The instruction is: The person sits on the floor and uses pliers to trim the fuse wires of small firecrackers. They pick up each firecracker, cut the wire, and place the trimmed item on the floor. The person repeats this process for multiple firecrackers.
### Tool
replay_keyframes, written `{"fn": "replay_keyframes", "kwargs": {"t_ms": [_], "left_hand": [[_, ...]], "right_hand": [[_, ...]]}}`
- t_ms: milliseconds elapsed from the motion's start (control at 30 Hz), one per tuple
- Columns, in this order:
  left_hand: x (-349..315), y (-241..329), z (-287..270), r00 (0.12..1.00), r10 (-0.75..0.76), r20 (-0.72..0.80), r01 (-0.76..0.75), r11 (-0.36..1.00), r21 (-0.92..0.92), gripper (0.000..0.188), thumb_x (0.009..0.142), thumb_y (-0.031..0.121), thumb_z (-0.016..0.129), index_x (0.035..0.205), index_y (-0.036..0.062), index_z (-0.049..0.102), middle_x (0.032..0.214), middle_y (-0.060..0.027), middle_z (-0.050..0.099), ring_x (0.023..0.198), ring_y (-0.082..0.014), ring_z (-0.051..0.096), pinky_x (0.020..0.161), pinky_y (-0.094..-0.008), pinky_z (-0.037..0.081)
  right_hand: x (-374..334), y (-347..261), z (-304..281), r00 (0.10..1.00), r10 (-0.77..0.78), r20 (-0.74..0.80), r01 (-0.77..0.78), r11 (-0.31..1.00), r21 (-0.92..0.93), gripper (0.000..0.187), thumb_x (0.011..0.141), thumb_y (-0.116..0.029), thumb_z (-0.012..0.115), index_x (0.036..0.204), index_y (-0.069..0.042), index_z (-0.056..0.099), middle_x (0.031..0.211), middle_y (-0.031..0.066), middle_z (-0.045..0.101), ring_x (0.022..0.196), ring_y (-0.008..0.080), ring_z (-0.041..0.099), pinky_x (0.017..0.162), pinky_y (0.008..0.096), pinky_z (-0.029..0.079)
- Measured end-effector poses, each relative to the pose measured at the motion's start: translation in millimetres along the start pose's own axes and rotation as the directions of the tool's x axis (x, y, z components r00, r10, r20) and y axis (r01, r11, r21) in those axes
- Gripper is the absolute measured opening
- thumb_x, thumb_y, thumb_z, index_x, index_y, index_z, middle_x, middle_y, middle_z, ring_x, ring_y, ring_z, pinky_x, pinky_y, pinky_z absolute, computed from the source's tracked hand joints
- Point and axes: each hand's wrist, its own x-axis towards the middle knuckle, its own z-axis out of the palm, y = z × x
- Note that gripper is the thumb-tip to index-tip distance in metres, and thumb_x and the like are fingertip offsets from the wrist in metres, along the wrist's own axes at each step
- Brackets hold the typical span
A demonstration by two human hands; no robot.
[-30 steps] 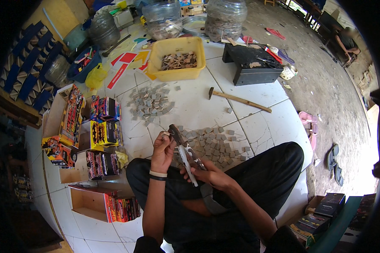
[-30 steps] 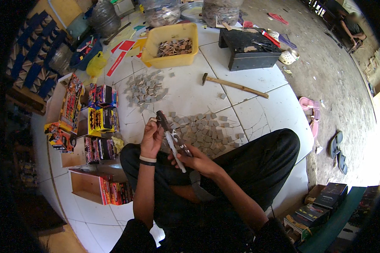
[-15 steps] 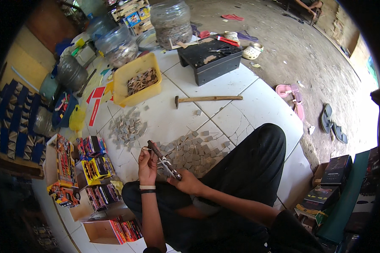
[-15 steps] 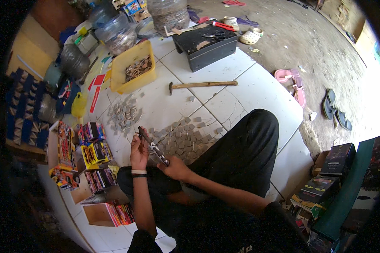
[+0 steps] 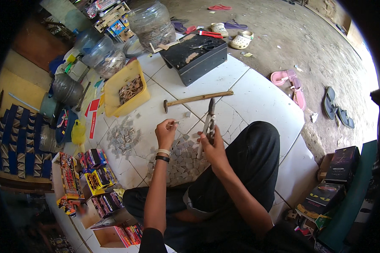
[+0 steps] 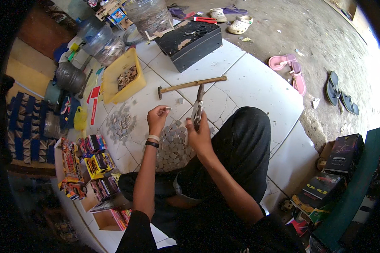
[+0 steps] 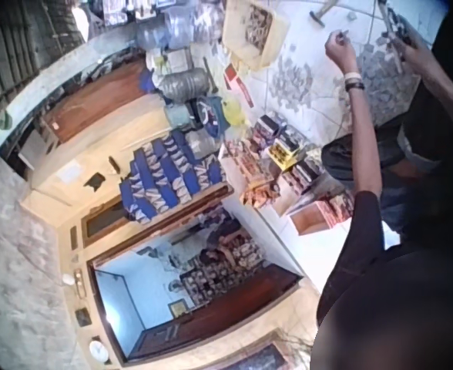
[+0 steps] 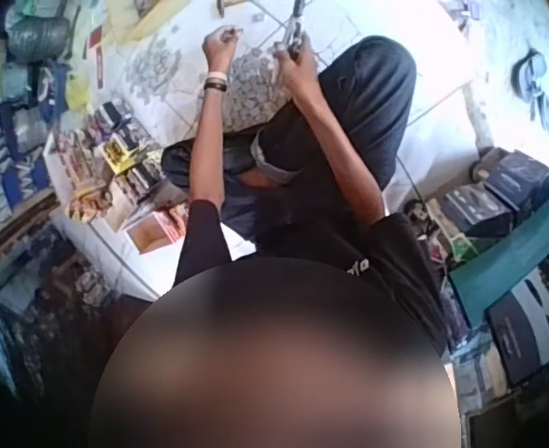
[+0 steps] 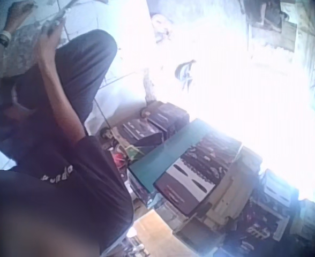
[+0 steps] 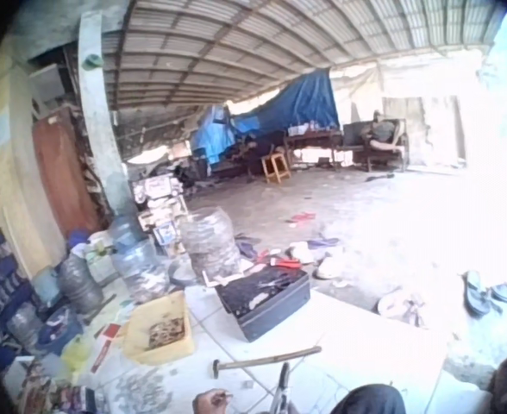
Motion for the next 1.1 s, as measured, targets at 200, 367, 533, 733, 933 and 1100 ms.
{"fn": "replay_keyframes", "kwargs": {"t_ms": [200, 367, 533, 733, 933, 1100], "left_hand": [[-31.0, 2.7, 29.3, 0.977, 0.186, -0.107, -0.152, 0.95, 0.271, 0.032, 0.08, 0.007, 0.081, 0.108, 0.0026, 0.066, 0.098, -0.0154, 0.068, 0.088, -0.0348, 0.067, 0.079, -0.0457, 0.054], [-50.3, -2.6, 39.6, 0.968, 0.243, 0.058, -0.247, 0.892, 0.379, 0.029, 0.082, 0.014, 0.078, 0.103, 0.0033, 0.061, 0.099, -0.0191, 0.062, 0.096, -0.0408, 0.06, 0.086, -0.0503, 0.049], [-42.0, -5.1, 30.6, 0.985, 0.172, 0.026, -0.165, 0.973, -0.163, 0.02, 0.087, 0.011, 0.068, 0.105, 0.0019, 0.065, 0.094, -0.017, 0.062, 0.088, -0.0351, 0.063, 0.077, -0.043, 0.051], [-65.7, 10.9, -9.2, 0.983, 0.02, -0.183, -0.042, 0.992, -0.117, 0.02, 0.094, 0.002, 0.067, 0.113, 0.001, 0.07, 0.094, -0.0053, 0.069, 0.083, -0.013, 0.064, 0.076, -0.0294, 0.053], [-105.3, -5.0, -51.9, 0.926, -0.054, -0.373, -0.086, 0.933, -0.35, 0.023, 0.094, 0.005, 0.075, 0.116, 0.0, 0.072, 0.094, 0.0016, 0.068, 0.081, -0.0072, 0.059, 0.078, -0.0228, 0.048], [-122.4, -21.5, -61.0, 0.853, -0.141, -0.503, -0.095, 0.905, -0.415, 0.021, 0.094, 0.004, 0.076, 0.114, -0.0018, 0.072, 0.094, -0.0006, 0.07, 0.086, -0.0074, 0.062, 0.077, -0.0227, 0.049]], "right_hand": [[-9.4, -48.0, -24.2, 0.953, -0.189, 0.235, 0.069, 0.894, 0.442, 0.069, 0.106, -0.001, 0.055, 0.164, -0.013, 0.019, 0.132, 0.0133, 0.064, 0.111, 0.0227, 0.068, 0.087, 0.0377, 0.058], [-3.8, -40.8, -23.0, 0.918, 0.2, 0.342, -0.322, 0.88, 0.349, 0.054, 0.107, -0.011, 0.058, 0.158, -0.009, 0.04, 0.116, 0.009, 0.068, 0.099, 0.0179, 0.068, 0.086, 0.0355, 0.056], [-13.7, -18.9, 4.6, 0.914, -0.36, 0.186, 0.342, 0.932, 0.122, 0.043, 0.104, -0.01, 0.063, 0.145, -0.002, 0.051, 0.102, -0.001, 0.059, 0.091, 0.0086, 0.054, 0.084, 0.027, 0.047], [-1.6, 10.8, 1.5, 0.937, 0.102, 0.335, -0.124, 0.991, 0.044, 0.045, 0.1, -0.003, 0.06, 0.143, 0.003, 0.051, 0.118, 0.0162, 0.071, 0.104, 0.0215, 0.069, 0.092, 0.0334, 0.053], [-13.5, 35.5, 14.3, 0.932, -0.144, 0.334, 0.258, 0.909, -0.328, 0.066, 0.094, 0.007, 0.057, 0.156, -0.002, 0.036, 0.116, 0.0247, 0.07, 0.111, 0.0338, 0.07, 0.095, 0.0402, 0.052], [-31.6, 46.2, 31.4, 0.843, -0.177, 0.508, 0.403, 0.833, -0.378, 0.083, 0.086, 0.014, 0.055, 0.161, -0.013, 0.032, 0.118, 0.0311, 0.067, 0.111, 0.0515, 0.064, 0.09, 0.0483, 0.051]]}}
